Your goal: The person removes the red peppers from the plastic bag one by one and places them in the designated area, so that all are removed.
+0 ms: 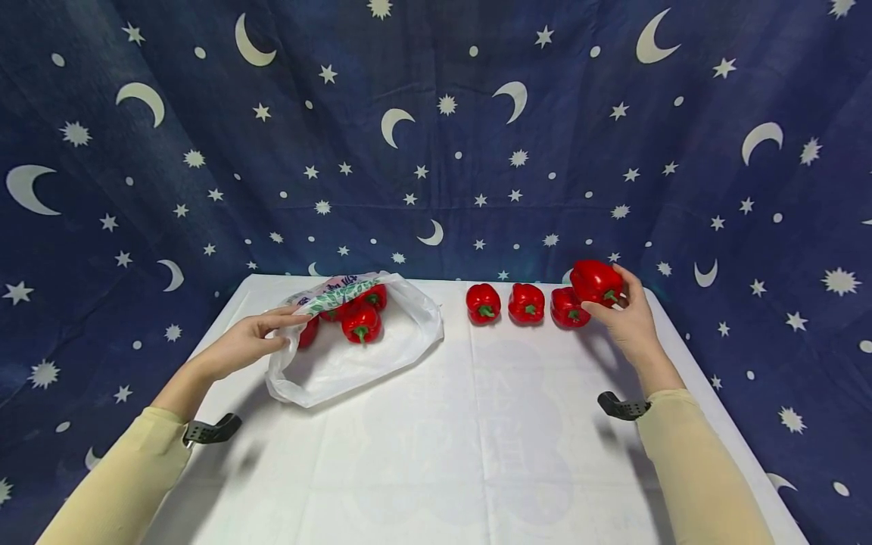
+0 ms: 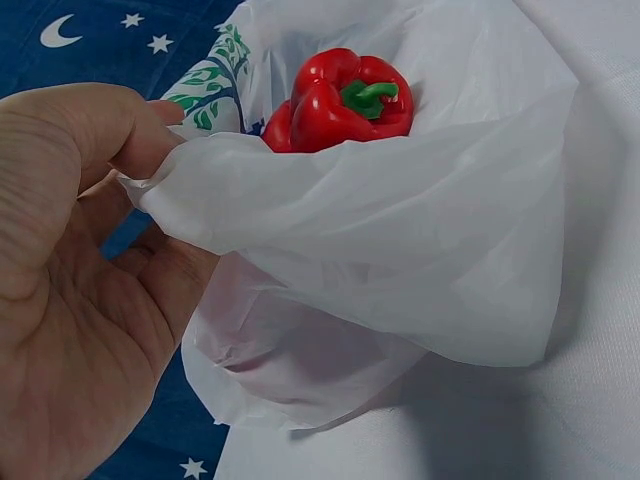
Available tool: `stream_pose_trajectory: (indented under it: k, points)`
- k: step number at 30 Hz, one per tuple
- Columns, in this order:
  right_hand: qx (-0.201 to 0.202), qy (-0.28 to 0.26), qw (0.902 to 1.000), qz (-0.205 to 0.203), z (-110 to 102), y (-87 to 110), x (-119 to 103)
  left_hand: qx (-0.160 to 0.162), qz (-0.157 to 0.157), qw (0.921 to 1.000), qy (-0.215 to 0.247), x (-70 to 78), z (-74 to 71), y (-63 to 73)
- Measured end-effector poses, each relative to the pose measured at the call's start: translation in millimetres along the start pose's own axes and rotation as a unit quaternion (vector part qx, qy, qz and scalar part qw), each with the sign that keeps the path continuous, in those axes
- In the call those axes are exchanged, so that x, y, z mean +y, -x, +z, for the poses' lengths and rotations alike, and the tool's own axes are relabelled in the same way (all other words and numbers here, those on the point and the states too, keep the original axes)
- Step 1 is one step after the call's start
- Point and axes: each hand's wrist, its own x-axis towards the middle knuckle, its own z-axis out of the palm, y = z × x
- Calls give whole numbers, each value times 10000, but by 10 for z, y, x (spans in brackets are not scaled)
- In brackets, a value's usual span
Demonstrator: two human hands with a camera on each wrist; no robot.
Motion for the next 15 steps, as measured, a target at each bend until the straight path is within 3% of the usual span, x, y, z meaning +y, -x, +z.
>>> stream_pose_trajectory:
  k: [10, 15]
  points:
    - [390, -113, 9977, 534, -197, -97, 234, -4, -80, 10000, 36, 22, 2, 10]
    - [393, -26, 9960, 796, -251, -110, 368, -4, -87, 9999, 75, 32, 8, 9]
